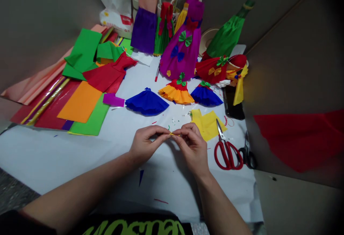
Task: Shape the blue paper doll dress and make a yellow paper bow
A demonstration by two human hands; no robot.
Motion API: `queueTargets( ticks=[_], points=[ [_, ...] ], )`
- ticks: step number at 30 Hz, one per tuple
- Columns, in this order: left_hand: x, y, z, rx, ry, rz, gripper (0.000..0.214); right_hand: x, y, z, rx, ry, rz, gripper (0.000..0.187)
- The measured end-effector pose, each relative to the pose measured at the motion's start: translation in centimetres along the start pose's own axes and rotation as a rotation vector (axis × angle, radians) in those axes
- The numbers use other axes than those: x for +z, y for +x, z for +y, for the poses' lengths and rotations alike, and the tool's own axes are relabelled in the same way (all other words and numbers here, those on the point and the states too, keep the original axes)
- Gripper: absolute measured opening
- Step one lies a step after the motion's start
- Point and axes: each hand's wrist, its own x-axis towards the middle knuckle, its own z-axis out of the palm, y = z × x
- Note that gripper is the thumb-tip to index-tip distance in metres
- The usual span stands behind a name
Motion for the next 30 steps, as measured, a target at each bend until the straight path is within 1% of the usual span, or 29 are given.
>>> queueTargets(
  ticks=[8, 13, 15, 18, 21, 24, 27, 30],
  points=[
    [0.03, -0.05, -0.06, -0.007, -0.049, 0.025, 0.006, 0.06, -0.06, -0.08, -0.059, 0.01, 0.067, 0.015],
    [0.0, -0.02, 0.13, -0.001, 0.031, 0.062, 0.004, -0.08, -0.01, 0.1, -0.035, 0.009, 0.051, 0.02],
    [0.0, -0.07, 0.13, 0.016, 0.059, 0.09, 0.004, -0.12, -0.02, 0.2, -0.031, 0.012, 0.062, 0.022],
    [0.0, -0.18, 0.1, 0.081, 0.078, 0.099, 0.006, -0.04, -0.02, 0.21, -0.032, 0.027, 0.076, 0.018],
    [0.0, -0.27, 0.02, 0.11, 0.097, 0.107, 0.005, 0.14, -0.09, 0.1, 0.004, 0.071, 0.065, 0.014],
    [-0.01, -0.34, -0.13, 0.09, 0.115, 0.123, 0.004, 0.33, -0.3, 0.11, 0.065, 0.125, 0.05, 0.015],
    [-0.04, -0.36, -0.24, 0.084, 0.119, 0.101, 0.004, 0.44, -0.52, 0.25, 0.1, 0.136, 0.034, 0.018],
    [-0.06, -0.29, -0.17, 0.101, 0.119, 0.071, 0.006, 0.49, -0.58, 0.25, 0.122, 0.148, 0.024, 0.017]
  ],
)
